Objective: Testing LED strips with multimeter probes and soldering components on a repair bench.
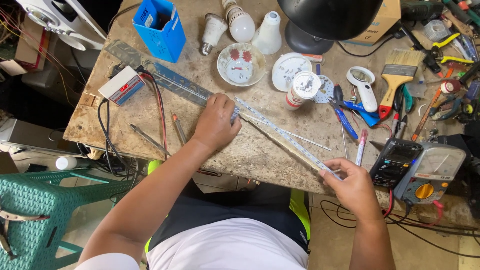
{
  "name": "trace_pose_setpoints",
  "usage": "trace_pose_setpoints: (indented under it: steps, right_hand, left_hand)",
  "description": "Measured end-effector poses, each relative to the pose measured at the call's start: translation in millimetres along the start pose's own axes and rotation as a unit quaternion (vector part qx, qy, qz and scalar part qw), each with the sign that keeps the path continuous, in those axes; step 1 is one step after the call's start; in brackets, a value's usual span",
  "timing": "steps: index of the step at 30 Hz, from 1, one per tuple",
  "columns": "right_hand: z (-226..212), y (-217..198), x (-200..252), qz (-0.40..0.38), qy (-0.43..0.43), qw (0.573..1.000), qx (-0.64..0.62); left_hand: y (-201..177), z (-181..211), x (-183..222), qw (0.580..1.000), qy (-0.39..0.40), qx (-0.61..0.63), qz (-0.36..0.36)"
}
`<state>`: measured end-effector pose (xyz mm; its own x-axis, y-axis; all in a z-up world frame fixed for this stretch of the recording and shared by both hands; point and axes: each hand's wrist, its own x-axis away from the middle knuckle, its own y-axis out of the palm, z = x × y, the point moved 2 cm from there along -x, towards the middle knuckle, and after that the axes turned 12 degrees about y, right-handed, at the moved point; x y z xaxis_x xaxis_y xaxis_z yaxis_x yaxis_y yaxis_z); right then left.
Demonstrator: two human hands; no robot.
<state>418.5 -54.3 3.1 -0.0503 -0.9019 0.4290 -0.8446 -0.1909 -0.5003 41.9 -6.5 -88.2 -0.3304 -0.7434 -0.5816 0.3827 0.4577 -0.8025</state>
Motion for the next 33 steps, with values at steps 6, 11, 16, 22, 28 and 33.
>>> trace_pose_setpoints:
  steps: [6,11,16,22,28,33]
  right_hand:
    - [-11.7,1.3,7.6,-0.008,-0.011,1.000,0.008]
    - [-15.2,-0.2,11.7,-0.004,0.003,1.000,0.009]
    - [-13.3,1.9,12.4,-0.002,0.009,1.000,0.011]
    - [-6.7,3.4,6.3,-0.009,0.001,1.000,0.008]
    - [6.5,10.1,1.2,-0.019,-0.003,1.000,-0.010]
    - [-11.4,11.6,9.7,-0.025,0.007,1.000,-0.014]
  left_hand:
    - [7.7,8.6,0.6,1.000,-0.015,-0.023,-0.001]
    - [27.4,5.9,7.8,0.998,-0.048,-0.023,0.022]
    - [42.8,0.7,13.9,0.997,-0.068,-0.019,0.024]
    - [38.5,-0.7,15.3,0.995,-0.093,0.018,0.030]
    - [27.1,2.7,10.9,0.994,-0.100,0.032,0.037]
    - [-0.9,25.4,4.6,0.992,-0.082,-0.090,0.039]
